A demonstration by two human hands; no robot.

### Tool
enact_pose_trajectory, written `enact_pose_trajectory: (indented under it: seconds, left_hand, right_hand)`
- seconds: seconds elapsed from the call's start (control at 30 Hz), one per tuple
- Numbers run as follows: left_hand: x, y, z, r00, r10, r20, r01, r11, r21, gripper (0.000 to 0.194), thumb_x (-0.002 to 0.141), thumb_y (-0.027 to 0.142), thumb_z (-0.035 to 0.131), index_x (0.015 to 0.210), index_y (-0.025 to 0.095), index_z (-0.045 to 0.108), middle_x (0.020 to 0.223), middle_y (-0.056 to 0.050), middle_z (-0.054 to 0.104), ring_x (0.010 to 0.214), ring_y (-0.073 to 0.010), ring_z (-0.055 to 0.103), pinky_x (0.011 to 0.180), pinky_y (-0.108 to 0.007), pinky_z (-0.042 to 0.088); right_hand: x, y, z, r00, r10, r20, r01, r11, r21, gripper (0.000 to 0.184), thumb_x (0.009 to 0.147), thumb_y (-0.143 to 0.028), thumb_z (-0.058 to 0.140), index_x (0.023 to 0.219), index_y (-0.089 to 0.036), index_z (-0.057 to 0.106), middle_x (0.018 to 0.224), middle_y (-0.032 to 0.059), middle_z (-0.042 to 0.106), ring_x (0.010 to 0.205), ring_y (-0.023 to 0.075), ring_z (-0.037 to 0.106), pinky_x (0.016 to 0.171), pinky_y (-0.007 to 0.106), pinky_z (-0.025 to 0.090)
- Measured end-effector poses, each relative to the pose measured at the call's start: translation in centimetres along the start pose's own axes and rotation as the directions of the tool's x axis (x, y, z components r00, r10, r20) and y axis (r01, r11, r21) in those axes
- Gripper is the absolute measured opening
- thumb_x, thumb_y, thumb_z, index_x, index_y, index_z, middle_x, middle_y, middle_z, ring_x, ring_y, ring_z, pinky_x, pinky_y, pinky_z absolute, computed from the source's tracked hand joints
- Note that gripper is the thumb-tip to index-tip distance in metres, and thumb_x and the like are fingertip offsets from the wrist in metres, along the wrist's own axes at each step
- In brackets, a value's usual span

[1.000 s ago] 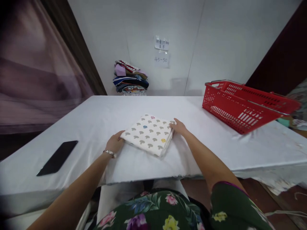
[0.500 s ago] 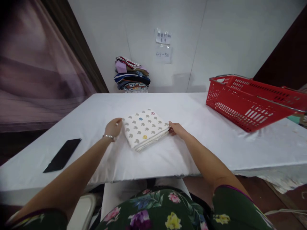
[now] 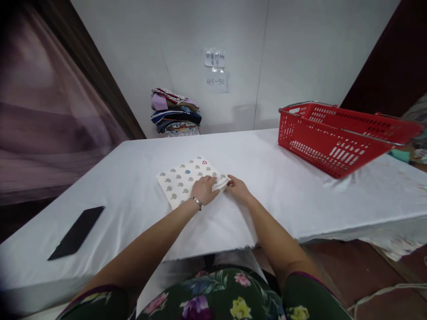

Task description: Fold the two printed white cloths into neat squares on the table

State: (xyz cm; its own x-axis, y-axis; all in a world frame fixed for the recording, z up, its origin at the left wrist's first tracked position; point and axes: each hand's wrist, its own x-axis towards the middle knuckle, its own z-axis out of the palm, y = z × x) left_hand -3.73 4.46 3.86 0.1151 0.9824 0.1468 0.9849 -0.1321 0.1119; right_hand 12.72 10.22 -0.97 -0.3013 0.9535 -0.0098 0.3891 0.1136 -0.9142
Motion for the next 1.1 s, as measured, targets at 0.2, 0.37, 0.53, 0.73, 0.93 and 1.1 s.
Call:
enact_pose_trajectory:
  seconds: [0.2,0.37,0.53,0.73,0.93,1.1]
  left_hand:
    - [0.0,-0.2,-0.6,0.998,-0.016,0.067,0.013,0.999,0.035,0.027,0.086,0.025,0.041,0.110,0.023,0.054,0.107,-0.005,0.058,0.100,-0.0209,0.050,0.080,-0.033,0.041]
    - [-0.5,0.1,-0.8,0.995,0.060,0.074,-0.066,0.994,0.087,0.028,0.085,0.021,0.040,0.108,0.021,0.056,0.108,-0.007,0.058,0.101,-0.0220,0.050,0.079,-0.034,0.041]
    - [-0.7,0.4,-0.5,0.991,0.096,0.098,-0.107,0.988,0.114,0.026,0.084,0.015,0.040,0.102,0.020,0.058,0.105,-0.009,0.058,0.102,-0.0235,0.049,0.079,-0.037,0.040]
    - [-1.1,0.7,-0.1,0.992,0.118,0.043,-0.122,0.984,0.132,0.027,0.082,0.027,0.048,0.107,0.018,0.056,0.112,-0.009,0.055,0.104,-0.0251,0.046,0.082,-0.039,0.039]
    - [-1.2,0.6,-0.3,0.996,0.078,0.043,-0.082,0.992,0.096,0.025,0.086,0.035,0.046,0.103,0.019,0.057,0.108,-0.008,0.057,0.103,-0.0232,0.048,0.082,-0.036,0.040]
    - [-0.6,0.8,-0.5,0.999,0.013,0.042,-0.016,0.998,0.063,0.033,0.082,0.040,0.052,0.109,0.021,0.053,0.107,-0.007,0.056,0.101,-0.0231,0.049,0.082,-0.036,0.040]
  right_hand:
    - [-0.3,-1.1,0.8,0.993,-0.118,0.001,0.110,0.919,-0.378,0.055,0.070,-0.025,0.056,0.125,-0.024,0.048,0.095,0.0017,0.063,0.075,0.0153,0.054,0.065,0.025,0.038]
    - [-0.2,-1.3,0.6,0.996,-0.094,-0.004,0.086,0.931,-0.356,0.046,0.071,-0.019,0.052,0.116,-0.025,0.054,0.088,0.0006,0.062,0.076,0.0155,0.054,0.064,0.024,0.036]
    - [0.0,-0.9,0.3,0.997,-0.065,-0.047,0.048,0.951,-0.306,0.051,0.071,-0.016,0.051,0.122,-0.023,0.050,0.088,0.0003,0.063,0.074,0.0139,0.053,0.065,0.023,0.037]
    - [-0.1,-0.3,0.1,0.994,-0.102,0.025,0.105,0.970,-0.218,0.054,0.070,-0.020,0.055,0.123,-0.024,0.051,0.093,0.0001,0.064,0.075,0.0134,0.055,0.068,0.023,0.039]
    - [2.1,-0.2,-0.3,0.999,0.017,-0.047,-0.019,0.999,-0.039,0.039,0.078,-0.027,0.050,0.115,-0.018,0.059,0.103,0.0039,0.065,0.081,0.0134,0.058,0.074,0.023,0.043]
    - [5.3,-1.3,-0.4,0.997,0.065,0.029,-0.063,0.996,-0.057,0.022,0.075,-0.025,0.055,0.089,-0.018,0.069,0.075,0.0030,0.068,0.067,0.0145,0.060,0.064,0.023,0.043]
